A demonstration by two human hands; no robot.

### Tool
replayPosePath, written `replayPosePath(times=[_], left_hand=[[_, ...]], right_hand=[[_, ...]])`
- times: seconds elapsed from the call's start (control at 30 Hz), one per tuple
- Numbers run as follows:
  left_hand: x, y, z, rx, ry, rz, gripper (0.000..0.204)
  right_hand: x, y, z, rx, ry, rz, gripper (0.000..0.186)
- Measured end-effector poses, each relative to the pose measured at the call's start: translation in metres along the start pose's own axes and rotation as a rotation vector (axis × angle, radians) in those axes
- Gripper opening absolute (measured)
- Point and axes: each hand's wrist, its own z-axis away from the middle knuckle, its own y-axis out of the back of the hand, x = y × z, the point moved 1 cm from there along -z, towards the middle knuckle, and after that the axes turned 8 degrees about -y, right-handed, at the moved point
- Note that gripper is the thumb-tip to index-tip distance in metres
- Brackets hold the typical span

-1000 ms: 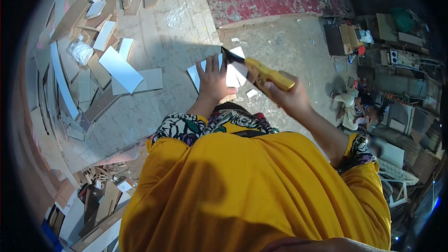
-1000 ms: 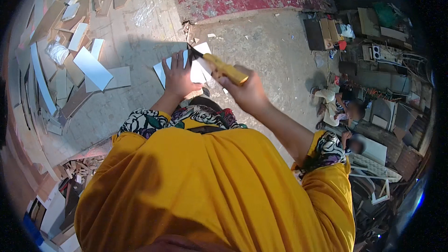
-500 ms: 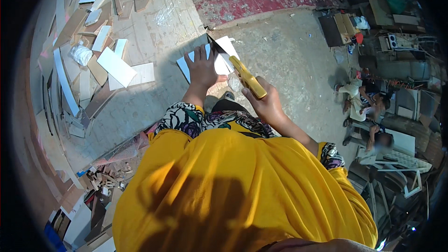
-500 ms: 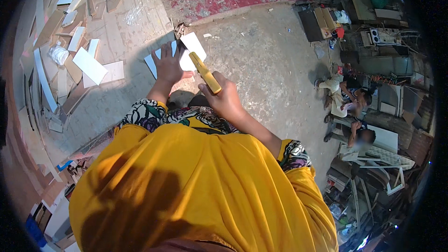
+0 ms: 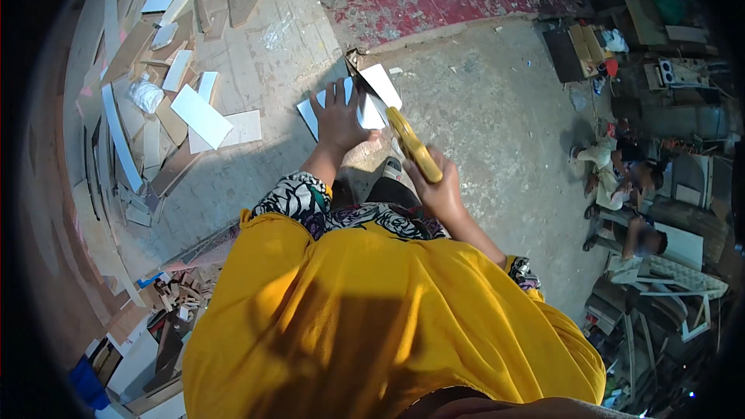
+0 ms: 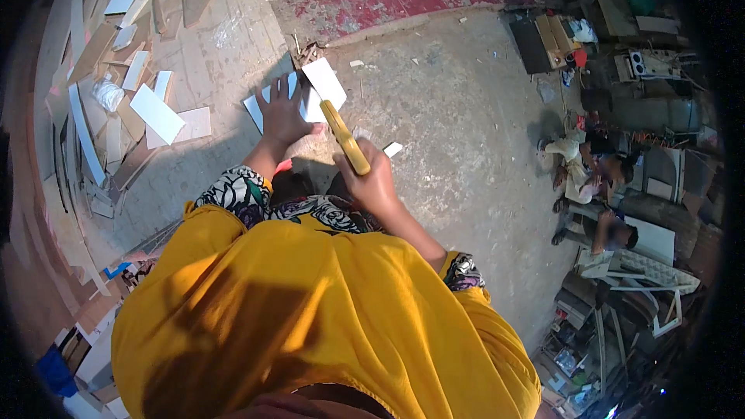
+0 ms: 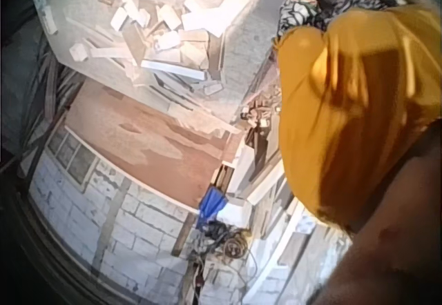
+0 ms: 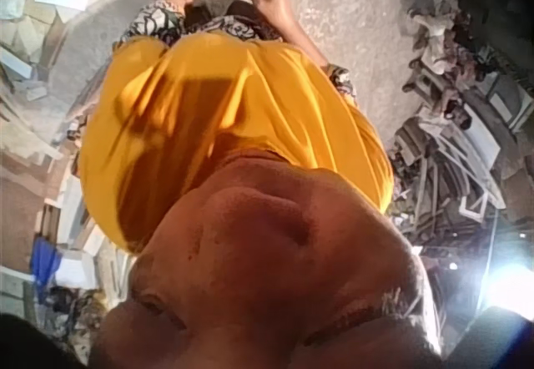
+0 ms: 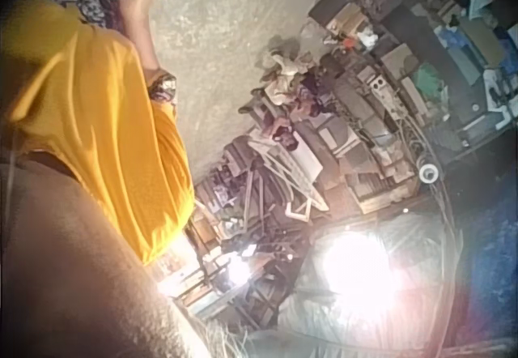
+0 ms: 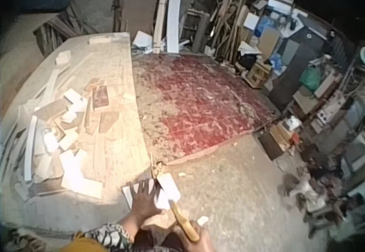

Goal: Sawing a small piece of wood with a hand saw.

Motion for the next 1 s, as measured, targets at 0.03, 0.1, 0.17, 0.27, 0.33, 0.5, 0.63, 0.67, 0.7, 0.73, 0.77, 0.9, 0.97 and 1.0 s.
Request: replayPosePath(times=[0.03,0.1,0.17,0.27,0.33,0.5,0.63,0.67,0.7,0.73,0.77,0.9,0.97,1.0], left_hand=[[0.000,0.000,0.001,0.004,0.015,-0.002,0.108],[-0.002,-0.001,-0.002,0.017,0.010,-0.044,0.109],[-0.002,-0.001,-0.003,0.011,0.030,-0.053,0.108],[0.000,0.007,-0.005,-0.023,0.004,-0.026,0.107],[-0.002,0.004,-0.005,-0.022,-0.023,-0.021,0.105],[0.000,0.003,-0.007,0.013,0.079,0.060,0.087],[-0.002,-0.009,-0.007,-0.050,0.067,-0.085,0.046],[-0.002,-0.006,-0.006,-0.011,0.073,-0.044,0.047],[-0.003,-0.005,-0.004,0.028,0.082,-0.005,0.047],[-0.007,-0.014,-0.006,0.099,0.058,-0.114,0.067],[-0.006,-0.019,-0.004,0.099,0.060,-0.112,0.067],[-0.002,0.000,-0.004,0.048,0.079,0.093,0.111],[-0.002,0.003,-0.005,-0.014,0.105,0.077,0.112],[-0.003,0.002,-0.004,0.000,0.103,0.075,0.111]], right_hand=[[-0.005,0.001,-0.006,0.000,-0.011,-0.002,0.019],[-0.014,0.001,-0.015,-0.055,-0.014,-0.015,0.020],[-0.016,0.000,-0.011,-0.055,-0.015,0.026,0.021],[-0.016,-0.002,-0.003,-0.037,0.000,0.124,0.022],[-0.007,0.000,0.002,-0.031,0.011,0.102,0.022],[0.060,-0.016,0.024,0.031,0.134,0.171,0.024],[0.083,-0.019,0.027,0.002,0.024,0.063,0.021],[0.086,-0.017,0.027,-0.008,0.000,0.034,0.020],[0.086,-0.016,0.025,-0.011,-0.001,0.037,0.020],[0.085,-0.014,0.024,-0.002,-0.012,-0.038,0.019],[0.084,-0.012,0.024,0.008,-0.023,-0.113,0.018],[0.027,0.001,0.033,0.048,-0.131,-0.092,0.017],[0.017,0.015,0.046,0.041,-0.134,-0.056,0.016],[0.015,0.023,0.053,0.035,-0.149,-0.046,0.015]])
